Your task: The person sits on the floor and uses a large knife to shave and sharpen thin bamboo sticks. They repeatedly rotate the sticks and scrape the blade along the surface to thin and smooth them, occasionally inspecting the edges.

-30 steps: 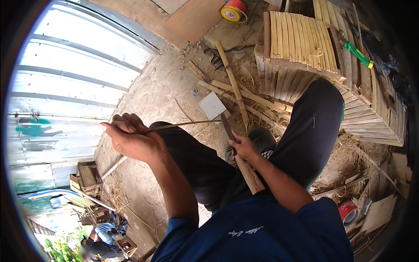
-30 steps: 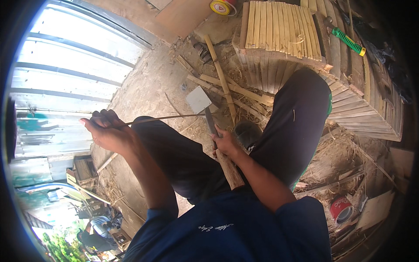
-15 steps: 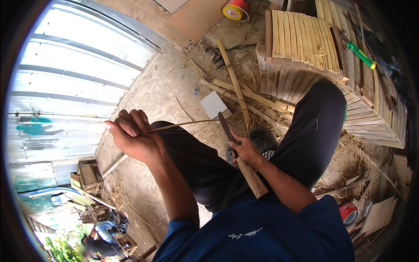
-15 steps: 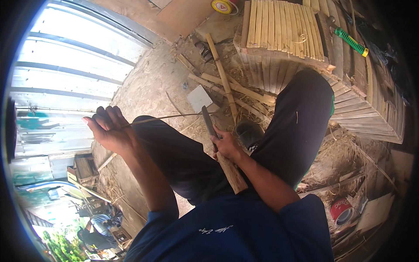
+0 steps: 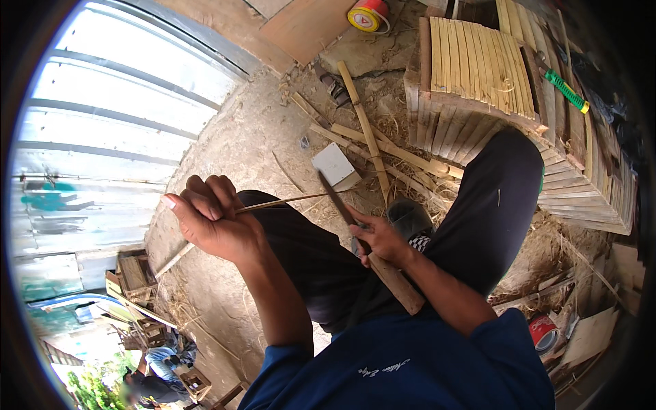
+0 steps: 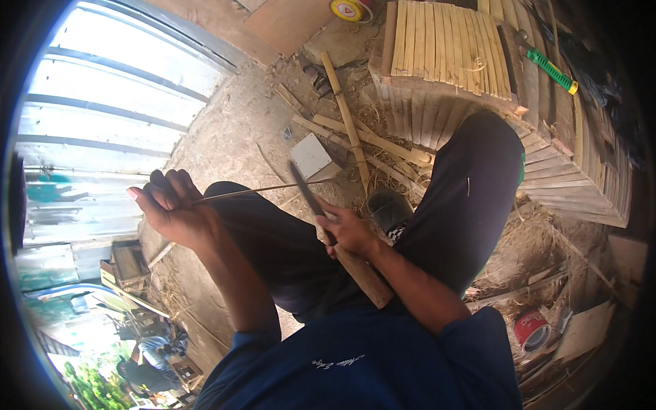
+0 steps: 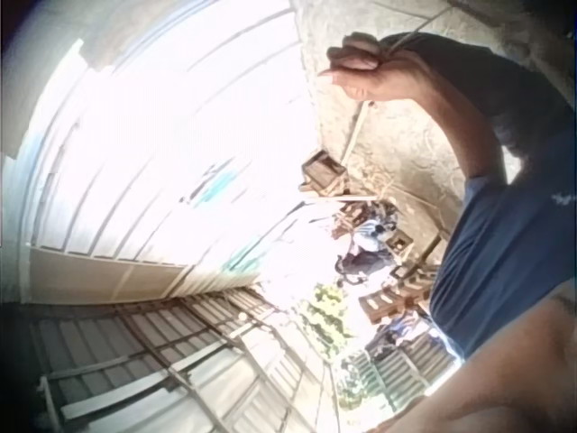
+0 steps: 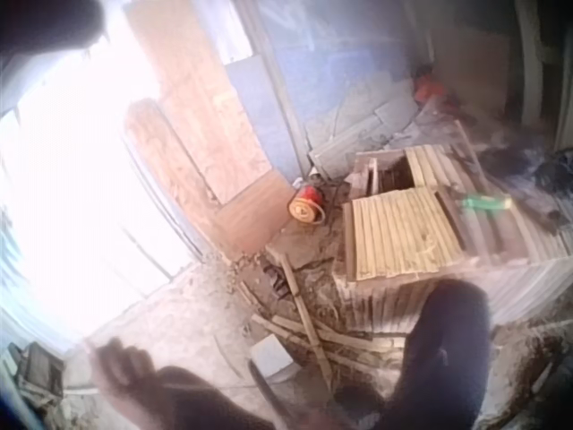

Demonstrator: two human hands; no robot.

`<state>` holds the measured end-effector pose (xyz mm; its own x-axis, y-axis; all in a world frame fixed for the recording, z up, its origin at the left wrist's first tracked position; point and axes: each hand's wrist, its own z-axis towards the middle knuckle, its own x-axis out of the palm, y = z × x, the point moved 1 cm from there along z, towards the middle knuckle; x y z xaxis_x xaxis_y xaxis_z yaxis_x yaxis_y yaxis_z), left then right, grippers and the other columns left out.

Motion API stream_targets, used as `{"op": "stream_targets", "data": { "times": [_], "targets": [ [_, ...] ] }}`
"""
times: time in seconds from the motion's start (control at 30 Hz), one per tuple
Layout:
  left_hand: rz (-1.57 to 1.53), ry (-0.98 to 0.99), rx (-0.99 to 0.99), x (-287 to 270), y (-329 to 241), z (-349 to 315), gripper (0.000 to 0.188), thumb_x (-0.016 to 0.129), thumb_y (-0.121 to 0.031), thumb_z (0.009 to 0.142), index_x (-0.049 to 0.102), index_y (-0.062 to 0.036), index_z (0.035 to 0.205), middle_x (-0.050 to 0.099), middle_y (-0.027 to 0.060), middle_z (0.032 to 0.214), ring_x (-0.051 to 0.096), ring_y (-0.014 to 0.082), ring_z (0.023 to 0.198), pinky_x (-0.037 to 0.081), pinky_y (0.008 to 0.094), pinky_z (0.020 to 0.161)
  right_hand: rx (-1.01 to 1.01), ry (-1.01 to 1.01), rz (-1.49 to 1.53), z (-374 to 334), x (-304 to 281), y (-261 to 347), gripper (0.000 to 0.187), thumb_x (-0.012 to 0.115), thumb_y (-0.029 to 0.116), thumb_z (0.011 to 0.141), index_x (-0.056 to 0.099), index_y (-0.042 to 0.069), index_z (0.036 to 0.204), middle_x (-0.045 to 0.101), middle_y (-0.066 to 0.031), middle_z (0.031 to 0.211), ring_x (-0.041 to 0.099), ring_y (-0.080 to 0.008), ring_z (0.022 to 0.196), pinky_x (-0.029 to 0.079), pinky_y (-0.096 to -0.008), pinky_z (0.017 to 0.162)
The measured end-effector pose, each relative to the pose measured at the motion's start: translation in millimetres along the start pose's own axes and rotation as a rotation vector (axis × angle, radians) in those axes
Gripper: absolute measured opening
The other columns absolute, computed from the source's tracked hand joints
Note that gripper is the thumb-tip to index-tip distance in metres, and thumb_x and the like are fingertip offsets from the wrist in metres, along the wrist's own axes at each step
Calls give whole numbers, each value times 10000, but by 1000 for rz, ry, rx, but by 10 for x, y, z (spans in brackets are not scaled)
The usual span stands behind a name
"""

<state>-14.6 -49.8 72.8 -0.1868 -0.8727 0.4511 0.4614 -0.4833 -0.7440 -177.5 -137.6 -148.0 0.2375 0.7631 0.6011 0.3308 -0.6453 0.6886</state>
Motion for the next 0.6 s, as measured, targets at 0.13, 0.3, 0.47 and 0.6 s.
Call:
{"op": "stream_targets", "data": {
  "times": [0.13,0.3,0.47,0.6],
  "targets": [
    [12,-7,-16,-32,-18,-32,586,452,-365,1099,305,-139,578,277,-11,583,205,96,457,150,273,453,34,-183,-75,154,-34,-66,612,582,203,1048,311,218,1597,531,-25,617,556,-133,484,526,-320,473],
    [-9,-11,18,-24,-16,-23,583,454,-372,1098,301,-138,586,278,-13,582,213,94,455,148,272,436,127,-338,-109,147,-99,-164,623,591,205,1043,308,226,1598,544,-33,618,554,-137,480,530,-334,476],
    [-12,-42,13,-56,-17,-43,562,460,-349,1095,314,-140,594,277,-15,584,199,96,449,135,271,424,-60,80,126,20,47,-39,629,579,212,1048,290,265,1604,547,-36,628,545,-137,472,524,-334,470],
    [10,-51,43,-40,-44,-91,551,462,-329,1095,319,-137,599,264,-16,581,191,92,457,138,272,433,144,-298,-90,28,120,82,621,572,191,1051,296,273,1601,536,-30,623,541,-132,469,521,-327,456]
  ]
}}
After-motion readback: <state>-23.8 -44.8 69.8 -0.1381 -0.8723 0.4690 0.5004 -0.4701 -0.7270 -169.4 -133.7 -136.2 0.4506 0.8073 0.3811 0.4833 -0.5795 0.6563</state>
